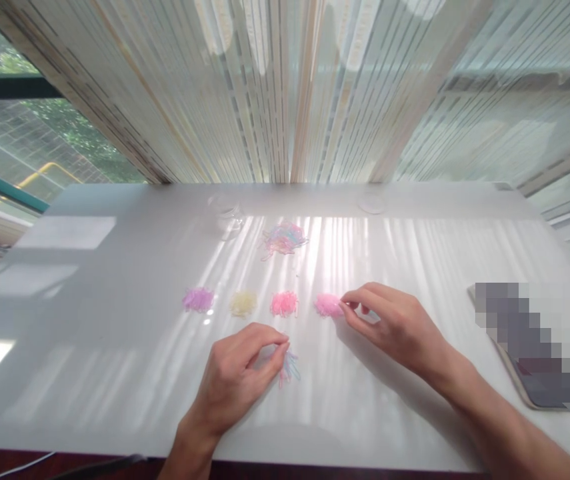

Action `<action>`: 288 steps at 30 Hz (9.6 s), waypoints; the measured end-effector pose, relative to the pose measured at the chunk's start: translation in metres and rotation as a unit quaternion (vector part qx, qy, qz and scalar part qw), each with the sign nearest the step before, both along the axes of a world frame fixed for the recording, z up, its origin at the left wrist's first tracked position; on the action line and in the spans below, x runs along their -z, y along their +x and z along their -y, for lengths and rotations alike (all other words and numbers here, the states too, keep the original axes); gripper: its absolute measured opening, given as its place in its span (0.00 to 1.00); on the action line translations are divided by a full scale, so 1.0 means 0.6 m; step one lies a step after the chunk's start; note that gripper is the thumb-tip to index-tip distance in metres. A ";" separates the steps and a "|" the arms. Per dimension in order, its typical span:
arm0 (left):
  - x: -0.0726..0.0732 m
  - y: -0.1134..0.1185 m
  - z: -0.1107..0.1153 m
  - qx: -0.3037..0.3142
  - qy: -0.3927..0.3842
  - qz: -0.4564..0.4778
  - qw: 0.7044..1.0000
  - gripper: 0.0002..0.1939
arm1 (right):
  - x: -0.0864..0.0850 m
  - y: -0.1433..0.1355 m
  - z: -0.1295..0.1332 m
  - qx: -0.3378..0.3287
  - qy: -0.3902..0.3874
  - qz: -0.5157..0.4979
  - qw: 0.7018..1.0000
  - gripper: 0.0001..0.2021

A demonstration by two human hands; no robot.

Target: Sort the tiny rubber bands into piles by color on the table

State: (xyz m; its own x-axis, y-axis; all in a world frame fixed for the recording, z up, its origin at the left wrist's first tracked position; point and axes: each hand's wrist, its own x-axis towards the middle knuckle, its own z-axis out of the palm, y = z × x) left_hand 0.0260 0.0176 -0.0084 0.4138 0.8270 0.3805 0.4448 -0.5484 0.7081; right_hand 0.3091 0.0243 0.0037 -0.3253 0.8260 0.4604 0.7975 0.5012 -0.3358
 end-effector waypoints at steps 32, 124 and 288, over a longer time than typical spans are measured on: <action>0.003 0.001 -0.001 -0.006 0.005 -0.014 1.000 0.05 | -0.006 0.002 0.007 0.046 -0.087 0.022 0.995 0.09; -0.015 0.010 0.017 0.030 0.014 -0.033 0.999 0.06 | 0.003 -0.061 0.039 -0.166 -0.029 -0.074 0.983 0.11; -0.024 0.028 -0.010 -0.119 0.030 -0.085 0.989 0.05 | 0.011 -0.062 0.040 -0.146 -0.074 -0.023 0.986 0.15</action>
